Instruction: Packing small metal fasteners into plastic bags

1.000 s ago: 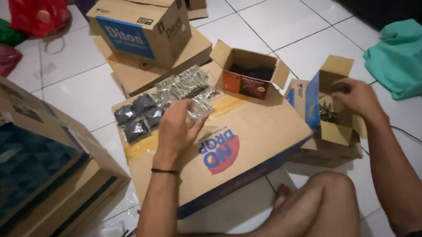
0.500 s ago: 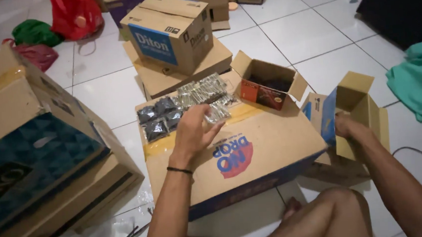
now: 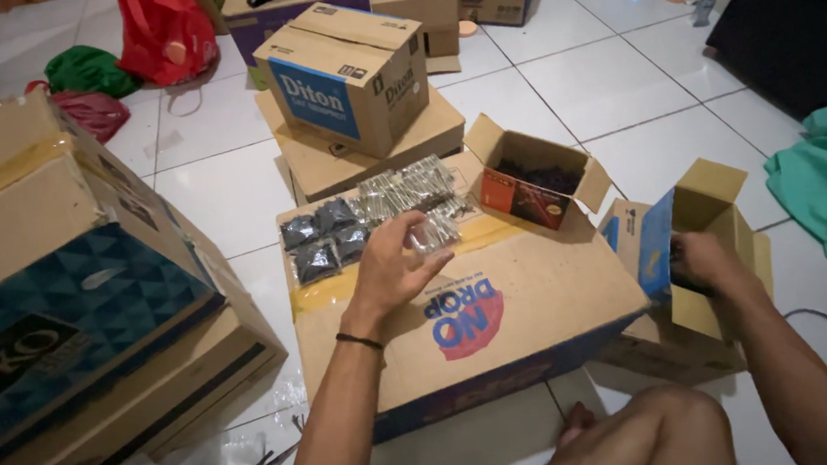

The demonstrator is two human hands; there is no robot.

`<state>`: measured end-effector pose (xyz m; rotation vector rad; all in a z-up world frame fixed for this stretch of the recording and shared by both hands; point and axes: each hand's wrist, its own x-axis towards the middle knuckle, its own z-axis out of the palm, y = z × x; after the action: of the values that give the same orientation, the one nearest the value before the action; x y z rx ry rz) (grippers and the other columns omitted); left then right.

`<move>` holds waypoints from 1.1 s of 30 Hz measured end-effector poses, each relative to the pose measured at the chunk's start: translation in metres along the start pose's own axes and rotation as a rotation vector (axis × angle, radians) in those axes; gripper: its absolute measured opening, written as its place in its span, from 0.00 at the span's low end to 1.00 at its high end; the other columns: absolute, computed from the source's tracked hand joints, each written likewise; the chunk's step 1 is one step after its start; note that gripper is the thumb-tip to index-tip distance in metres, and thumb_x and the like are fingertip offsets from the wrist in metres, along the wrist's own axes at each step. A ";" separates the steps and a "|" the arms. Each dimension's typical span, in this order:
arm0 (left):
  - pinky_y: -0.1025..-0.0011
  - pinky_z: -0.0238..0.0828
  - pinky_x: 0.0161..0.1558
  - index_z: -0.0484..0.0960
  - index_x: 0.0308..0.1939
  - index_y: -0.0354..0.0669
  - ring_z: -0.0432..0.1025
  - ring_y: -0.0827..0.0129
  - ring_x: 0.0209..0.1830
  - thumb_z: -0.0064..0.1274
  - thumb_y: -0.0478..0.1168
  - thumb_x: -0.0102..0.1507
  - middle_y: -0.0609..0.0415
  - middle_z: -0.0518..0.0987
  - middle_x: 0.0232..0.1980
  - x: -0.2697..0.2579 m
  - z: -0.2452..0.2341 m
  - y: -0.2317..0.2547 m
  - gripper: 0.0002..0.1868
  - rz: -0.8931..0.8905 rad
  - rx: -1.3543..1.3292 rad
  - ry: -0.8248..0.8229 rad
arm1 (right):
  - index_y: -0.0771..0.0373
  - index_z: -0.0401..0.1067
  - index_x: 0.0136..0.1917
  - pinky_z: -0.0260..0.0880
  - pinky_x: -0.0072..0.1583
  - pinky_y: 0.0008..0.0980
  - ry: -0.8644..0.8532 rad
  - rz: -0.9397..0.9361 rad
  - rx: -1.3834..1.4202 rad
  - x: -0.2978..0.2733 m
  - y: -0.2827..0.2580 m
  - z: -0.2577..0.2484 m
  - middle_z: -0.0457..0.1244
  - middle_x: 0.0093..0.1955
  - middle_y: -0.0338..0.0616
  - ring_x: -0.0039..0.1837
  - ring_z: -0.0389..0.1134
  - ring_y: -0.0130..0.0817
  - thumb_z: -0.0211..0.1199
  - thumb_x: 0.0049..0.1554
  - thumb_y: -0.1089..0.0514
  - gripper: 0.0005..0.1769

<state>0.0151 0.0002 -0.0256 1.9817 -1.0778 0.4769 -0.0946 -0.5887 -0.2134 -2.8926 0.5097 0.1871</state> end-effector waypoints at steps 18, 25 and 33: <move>0.58 0.68 0.56 0.75 0.56 0.43 0.76 0.62 0.44 0.63 0.50 0.61 0.51 0.81 0.50 0.001 0.003 0.007 0.25 -0.043 -0.065 -0.066 | 0.60 0.84 0.54 0.72 0.49 0.43 -0.105 0.205 0.095 -0.112 -0.118 -0.122 0.75 0.55 0.47 0.50 0.76 0.45 0.60 0.60 0.54 0.15; 0.67 0.68 0.41 0.76 0.53 0.42 0.72 0.65 0.35 0.62 0.52 0.62 0.54 0.78 0.39 0.001 0.002 0.009 0.23 0.023 -0.078 -0.012 | 0.62 0.73 0.58 0.68 0.50 0.46 0.267 0.192 0.242 -0.109 -0.100 -0.108 0.69 0.52 0.51 0.52 0.70 0.47 0.72 0.56 0.50 0.21; 0.57 0.72 0.54 0.74 0.55 0.41 0.78 0.62 0.41 0.64 0.50 0.61 0.50 0.81 0.48 0.001 0.003 0.010 0.26 0.004 -0.068 0.009 | 0.59 0.78 0.62 0.74 0.48 0.37 0.387 0.117 0.550 -0.159 -0.187 -0.162 0.73 0.52 0.45 0.49 0.74 0.39 0.67 0.61 0.53 0.17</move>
<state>0.0073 -0.0056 -0.0216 1.9162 -1.0791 0.4455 -0.1631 -0.4000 0.0010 -2.3563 0.6685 -0.4381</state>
